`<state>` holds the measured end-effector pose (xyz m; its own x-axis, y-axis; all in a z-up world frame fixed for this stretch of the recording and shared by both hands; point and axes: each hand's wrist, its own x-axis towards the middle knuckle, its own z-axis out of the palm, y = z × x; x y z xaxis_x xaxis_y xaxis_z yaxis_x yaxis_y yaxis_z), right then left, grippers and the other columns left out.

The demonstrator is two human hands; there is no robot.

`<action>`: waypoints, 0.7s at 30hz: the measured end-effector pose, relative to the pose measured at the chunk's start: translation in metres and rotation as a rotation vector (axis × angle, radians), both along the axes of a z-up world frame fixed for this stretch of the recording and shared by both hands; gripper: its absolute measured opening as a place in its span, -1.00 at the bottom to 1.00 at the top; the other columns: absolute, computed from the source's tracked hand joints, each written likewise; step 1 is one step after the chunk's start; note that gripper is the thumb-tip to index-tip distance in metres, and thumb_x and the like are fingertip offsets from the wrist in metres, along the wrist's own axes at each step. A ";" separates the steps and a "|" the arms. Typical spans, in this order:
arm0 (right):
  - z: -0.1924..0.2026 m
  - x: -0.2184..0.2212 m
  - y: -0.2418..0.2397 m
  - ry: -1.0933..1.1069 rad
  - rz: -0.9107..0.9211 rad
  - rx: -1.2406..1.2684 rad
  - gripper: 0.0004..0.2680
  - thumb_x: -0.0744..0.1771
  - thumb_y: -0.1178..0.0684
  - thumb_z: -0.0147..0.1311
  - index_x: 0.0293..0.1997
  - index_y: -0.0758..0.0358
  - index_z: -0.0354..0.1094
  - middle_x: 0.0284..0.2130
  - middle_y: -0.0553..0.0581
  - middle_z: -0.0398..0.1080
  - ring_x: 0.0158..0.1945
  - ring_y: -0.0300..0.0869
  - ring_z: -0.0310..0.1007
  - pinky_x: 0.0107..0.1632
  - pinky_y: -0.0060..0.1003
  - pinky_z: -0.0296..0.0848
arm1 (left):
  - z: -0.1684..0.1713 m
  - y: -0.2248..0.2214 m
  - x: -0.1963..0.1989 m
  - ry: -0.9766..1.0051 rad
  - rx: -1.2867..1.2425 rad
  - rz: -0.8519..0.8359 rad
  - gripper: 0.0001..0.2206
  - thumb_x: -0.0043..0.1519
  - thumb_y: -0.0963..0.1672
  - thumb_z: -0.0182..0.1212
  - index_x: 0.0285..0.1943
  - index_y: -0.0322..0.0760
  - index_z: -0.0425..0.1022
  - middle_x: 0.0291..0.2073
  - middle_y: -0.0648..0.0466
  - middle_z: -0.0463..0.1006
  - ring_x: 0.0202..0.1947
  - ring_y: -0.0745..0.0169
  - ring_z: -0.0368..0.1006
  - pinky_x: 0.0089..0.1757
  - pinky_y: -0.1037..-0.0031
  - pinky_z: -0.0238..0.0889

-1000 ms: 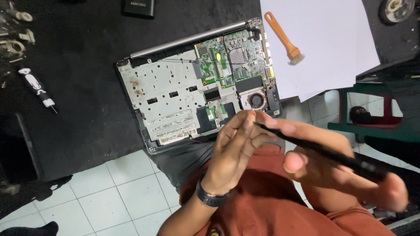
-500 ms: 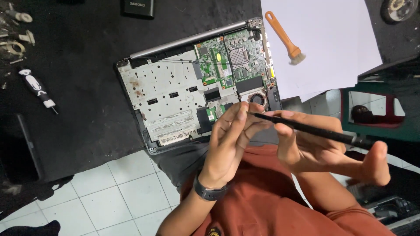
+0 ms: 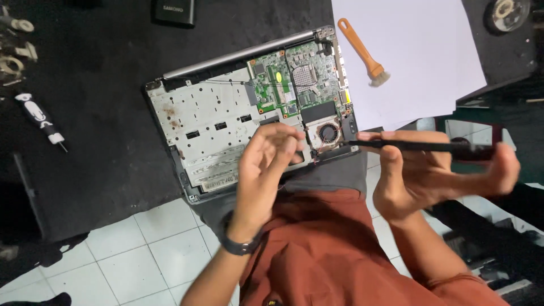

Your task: Removing the bottom cover of a laptop by unscrewing it and prying it open.

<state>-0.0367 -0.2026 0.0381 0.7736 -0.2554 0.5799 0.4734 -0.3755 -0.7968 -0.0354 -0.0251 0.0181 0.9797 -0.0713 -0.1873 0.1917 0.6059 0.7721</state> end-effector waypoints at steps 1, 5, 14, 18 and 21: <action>0.009 0.008 -0.001 -0.028 0.091 -0.099 -0.56 0.46 0.39 -0.13 0.44 0.00 -0.23 -0.32 0.61 0.27 -0.40 0.35 0.52 -0.17 0.20 0.69 | 0.009 0.008 0.004 -0.109 0.347 -0.091 -0.86 0.39 -0.15 0.16 0.08 -0.25 0.46 -0.02 0.02 0.56 -0.05 0.25 0.51 -0.07 0.49 0.43; -0.002 0.009 -0.018 0.025 0.314 -0.265 -0.46 0.40 0.45 -0.11 0.39 -0.05 -0.37 -0.44 0.60 0.31 -0.41 0.31 0.55 -0.11 0.19 0.66 | -0.003 0.027 0.016 -0.608 1.180 -0.237 -0.77 0.35 -0.12 0.24 0.16 -0.24 0.50 0.22 0.02 0.47 0.21 -0.03 0.38 0.24 0.07 0.19; -0.039 -0.007 -0.024 0.018 0.370 -0.259 -0.41 0.35 0.47 -0.04 0.39 -0.04 -0.36 -0.47 0.59 0.31 -0.46 0.25 0.47 -0.21 0.06 0.59 | -0.031 0.002 0.002 -0.633 1.282 -0.342 -0.50 0.24 0.02 0.41 0.13 -0.37 0.30 0.45 -0.19 0.17 0.53 -0.19 0.02 0.46 -0.13 -0.23; -0.045 -0.009 -0.025 0.036 0.340 -0.309 -0.42 0.37 0.45 -0.01 0.36 0.00 -0.38 -0.40 0.60 0.36 -0.42 0.25 0.53 -0.21 0.03 0.60 | -0.030 0.004 0.004 -0.603 1.239 -0.360 -0.75 0.35 -0.06 0.24 -0.04 -0.29 0.32 0.41 -0.20 0.21 0.51 -0.20 0.04 0.44 -0.12 -0.20; -0.048 -0.005 -0.024 -0.032 0.351 -0.349 -0.41 0.35 0.46 0.02 0.37 0.01 -0.36 -0.40 0.61 0.36 -0.41 0.27 0.52 -0.31 -0.08 0.56 | -0.030 0.005 0.006 -0.590 1.192 -0.364 -0.90 0.41 -0.14 0.07 -0.07 -0.30 0.40 0.41 -0.16 0.21 0.52 -0.20 0.01 0.45 -0.12 -0.18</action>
